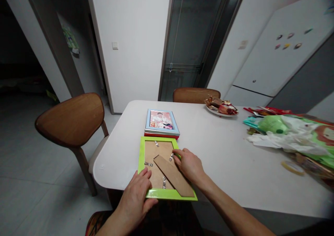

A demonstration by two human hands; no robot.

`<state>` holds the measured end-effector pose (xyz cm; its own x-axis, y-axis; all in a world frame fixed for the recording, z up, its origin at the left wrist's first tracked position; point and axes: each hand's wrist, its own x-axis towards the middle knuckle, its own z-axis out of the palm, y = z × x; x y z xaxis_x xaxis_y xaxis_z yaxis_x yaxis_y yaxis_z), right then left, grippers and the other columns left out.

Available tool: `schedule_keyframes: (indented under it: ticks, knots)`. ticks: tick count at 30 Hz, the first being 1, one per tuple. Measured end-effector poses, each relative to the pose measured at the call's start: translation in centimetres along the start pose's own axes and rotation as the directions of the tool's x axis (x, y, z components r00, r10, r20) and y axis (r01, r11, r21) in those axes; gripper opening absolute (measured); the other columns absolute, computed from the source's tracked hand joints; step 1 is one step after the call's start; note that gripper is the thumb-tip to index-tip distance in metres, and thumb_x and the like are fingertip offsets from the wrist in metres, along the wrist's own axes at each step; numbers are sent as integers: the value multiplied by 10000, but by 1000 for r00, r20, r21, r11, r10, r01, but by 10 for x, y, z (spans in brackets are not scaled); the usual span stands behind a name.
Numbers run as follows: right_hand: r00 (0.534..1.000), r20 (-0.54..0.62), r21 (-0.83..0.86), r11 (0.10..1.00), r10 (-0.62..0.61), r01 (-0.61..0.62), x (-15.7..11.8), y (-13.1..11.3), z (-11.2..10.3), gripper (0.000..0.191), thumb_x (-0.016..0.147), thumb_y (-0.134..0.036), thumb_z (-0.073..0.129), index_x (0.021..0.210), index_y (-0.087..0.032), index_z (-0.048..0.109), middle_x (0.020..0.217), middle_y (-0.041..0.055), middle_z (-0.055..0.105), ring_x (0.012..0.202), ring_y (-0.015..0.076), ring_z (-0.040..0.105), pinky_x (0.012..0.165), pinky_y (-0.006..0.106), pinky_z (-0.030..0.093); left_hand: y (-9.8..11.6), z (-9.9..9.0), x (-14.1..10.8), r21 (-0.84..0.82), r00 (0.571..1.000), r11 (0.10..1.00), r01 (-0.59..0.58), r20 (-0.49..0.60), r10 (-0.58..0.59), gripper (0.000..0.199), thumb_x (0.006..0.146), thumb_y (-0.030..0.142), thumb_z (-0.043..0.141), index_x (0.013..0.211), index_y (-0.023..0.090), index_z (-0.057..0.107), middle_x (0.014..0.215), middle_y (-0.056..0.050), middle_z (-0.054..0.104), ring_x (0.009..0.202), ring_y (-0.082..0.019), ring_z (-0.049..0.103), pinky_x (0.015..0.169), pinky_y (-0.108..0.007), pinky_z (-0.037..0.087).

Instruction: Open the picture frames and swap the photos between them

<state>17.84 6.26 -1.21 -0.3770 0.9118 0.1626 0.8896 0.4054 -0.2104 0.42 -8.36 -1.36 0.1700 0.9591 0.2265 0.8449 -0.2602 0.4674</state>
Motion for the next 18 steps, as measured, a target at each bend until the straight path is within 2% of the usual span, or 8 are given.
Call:
schedule_keyframes:
  ticks: [3,5,6,8,10,11,15,18]
  knots:
    - [996,-81,-9,999,-45,44,-4,-4,-4,315,786,-312,401,1054,-241,550,944,94,545,810,205,526,660,302,376,0,0,-1,-2,1000,1000,12,-3,-12,182,687,239,595,828,166,506,1196,-141,482,1165,-251,362,965,-491,272]
    - [973,-121,53,977,-198,206,-10,-11,-10,307,757,-273,456,1041,-228,564,1099,108,487,963,225,465,765,338,363,-1,1,-1,5,1000,1000,17,5,-17,182,681,228,600,824,167,505,1194,-135,484,1166,-249,360,966,-484,275]
    - [942,-89,110,937,-322,331,-14,-15,-14,285,743,-253,480,1006,-233,586,1128,95,473,999,218,441,802,340,352,-1,2,-1,9,1000,1000,19,8,-19,183,679,221,602,823,167,504,1192,-132,486,1166,-247,361,968,-481,276]
    - [827,27,266,801,-562,536,-22,-23,-21,230,719,-204,509,908,-254,631,1073,56,514,977,180,450,824,321,349,-1,3,-1,13,1000,1000,24,0,-24,194,671,211,607,828,167,501,1187,-129,491,1164,-245,364,972,-476,274]
    - [721,110,377,700,-685,607,-28,-29,-25,218,699,-156,522,832,-270,652,994,29,550,938,158,460,829,316,348,-2,5,-1,12,1000,1000,26,-13,-26,209,663,204,612,837,169,500,1187,-125,491,1162,-244,367,974,-474,274]
    - [706,121,398,685,-698,610,-29,-30,-25,224,689,-136,527,809,-272,658,981,24,556,938,159,455,835,325,342,-2,5,-1,10,1000,1000,26,-18,-25,215,662,204,612,841,171,499,1189,-124,489,1163,-244,366,975,-474,273]
    - [713,77,420,671,-697,611,-29,-27,-18,203,704,-135,517,762,-258,668,962,30,572,932,163,445,824,335,339,-3,6,-1,3,1000,1000,26,-16,-26,195,669,215,604,828,170,499,1194,-126,484,1168,-242,358,978,-470,269]
    - [738,19,416,676,-675,608,-29,-26,-11,169,727,-168,512,737,-240,665,879,29,597,872,154,461,802,331,341,-2,6,-2,-4,999,999,33,-19,-33,186,673,206,596,829,167,502,1197,-128,481,1168,-240,360,976,-467,274]
